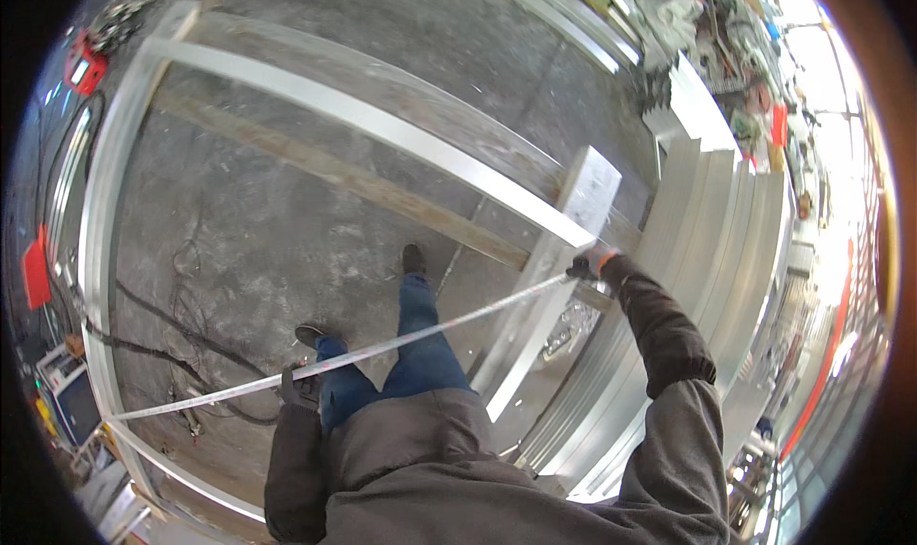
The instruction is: The person measures a metal frame with a tape measure, then welds the joints using a welding torch. After welding, the person grinds the welded seams with an angle grinder to smooth the surface.
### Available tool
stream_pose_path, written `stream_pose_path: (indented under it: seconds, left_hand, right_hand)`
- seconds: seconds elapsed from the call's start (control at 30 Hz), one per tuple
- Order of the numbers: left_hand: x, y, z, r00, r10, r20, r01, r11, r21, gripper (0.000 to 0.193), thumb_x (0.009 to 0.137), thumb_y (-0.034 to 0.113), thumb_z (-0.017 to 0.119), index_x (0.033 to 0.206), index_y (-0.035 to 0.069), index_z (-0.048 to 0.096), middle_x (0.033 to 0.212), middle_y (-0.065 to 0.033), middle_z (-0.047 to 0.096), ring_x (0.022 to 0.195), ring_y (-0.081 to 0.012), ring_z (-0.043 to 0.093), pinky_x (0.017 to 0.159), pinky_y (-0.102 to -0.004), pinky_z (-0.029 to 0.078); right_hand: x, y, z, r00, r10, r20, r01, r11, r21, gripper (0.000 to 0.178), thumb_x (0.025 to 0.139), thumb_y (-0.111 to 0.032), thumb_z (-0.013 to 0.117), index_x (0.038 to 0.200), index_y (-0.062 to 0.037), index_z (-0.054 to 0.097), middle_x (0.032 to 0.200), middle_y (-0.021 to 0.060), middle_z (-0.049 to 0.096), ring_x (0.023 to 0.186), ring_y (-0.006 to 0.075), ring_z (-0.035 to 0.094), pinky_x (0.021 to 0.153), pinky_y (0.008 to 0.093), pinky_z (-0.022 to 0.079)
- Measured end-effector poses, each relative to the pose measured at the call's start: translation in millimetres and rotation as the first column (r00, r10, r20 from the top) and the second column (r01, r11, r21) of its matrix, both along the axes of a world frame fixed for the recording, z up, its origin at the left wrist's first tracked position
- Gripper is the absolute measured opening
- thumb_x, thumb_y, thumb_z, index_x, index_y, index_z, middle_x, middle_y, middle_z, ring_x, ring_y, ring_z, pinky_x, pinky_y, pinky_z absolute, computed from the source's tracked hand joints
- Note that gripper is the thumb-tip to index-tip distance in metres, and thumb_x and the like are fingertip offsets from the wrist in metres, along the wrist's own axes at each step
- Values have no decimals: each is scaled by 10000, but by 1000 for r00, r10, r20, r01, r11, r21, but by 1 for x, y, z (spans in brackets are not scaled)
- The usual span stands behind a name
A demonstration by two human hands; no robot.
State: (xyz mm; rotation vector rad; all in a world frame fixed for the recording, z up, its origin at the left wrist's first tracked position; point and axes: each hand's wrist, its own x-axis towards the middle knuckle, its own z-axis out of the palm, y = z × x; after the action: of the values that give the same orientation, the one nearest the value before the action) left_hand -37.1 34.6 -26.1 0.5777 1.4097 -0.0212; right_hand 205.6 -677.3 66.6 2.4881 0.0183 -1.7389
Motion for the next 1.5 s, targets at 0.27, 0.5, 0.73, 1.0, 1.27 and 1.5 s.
stream_pose_path:
  seconds: [0.27,0.5,0.73,1.0,1.27,1.5]
  left_hand:
    - [27,-21,-32,969,-197,-149,205,978,40,256,920,258,595,1038,34,636,1008,-111,694,951,-241,686,795,-349,612]
    - [28,-6,-22,953,-126,-276,113,992,-60,356,983,288,501,1093,-36,597,965,-159,668,914,-271,683,822,-393,601]
    - [26,-10,-21,942,-177,-284,161,984,-80,350,977,279,513,1105,-35,597,969,-154,668,920,-269,682,827,-383,596]
    - [22,-4,-27,937,-202,-284,182,979,-94,345,969,268,527,1119,-34,597,974,-149,668,926,-267,680,833,-372,591]
    - [17,-1,-30,937,-209,-280,185,976,-111,342,962,258,541,1133,-33,596,979,-143,668,932,-265,679,838,-360,586]
    - [10,5,-38,947,-215,-238,189,973,-130,341,956,249,553,1145,-32,596,983,-138,667,938,-263,677,843,-351,582]
  right_hand:
    - [50,-126,-16,993,-29,113,21,997,70,344,895,-501,617,1000,-192,726,976,73,731,936,296,684,825,441,528]
    - [59,-130,-31,994,49,94,-63,986,156,358,910,-488,594,994,-165,724,1019,89,721,988,345,668,839,449,528]
    - [59,-137,-42,997,-30,66,20,989,149,384,862,-522,655,1108,-237,732,1049,60,736,1033,298,676,879,423,527]
    - [63,-135,-41,1000,-17,-1,17,992,127,450,863,-506,672,1171,-181,717,1132,91,724,1063,330,670,920,421,521]
    - [67,-127,-29,1000,1,10,-2,994,110,460,858,-545,649,1153,-198,714,1105,84,723,1065,328,661,906,427,518]
    - [62,-128,-34,998,4,66,-12,992,126,359,845,-524,662,995,-207,737,961,78,731,948,328,679,824,433,529]
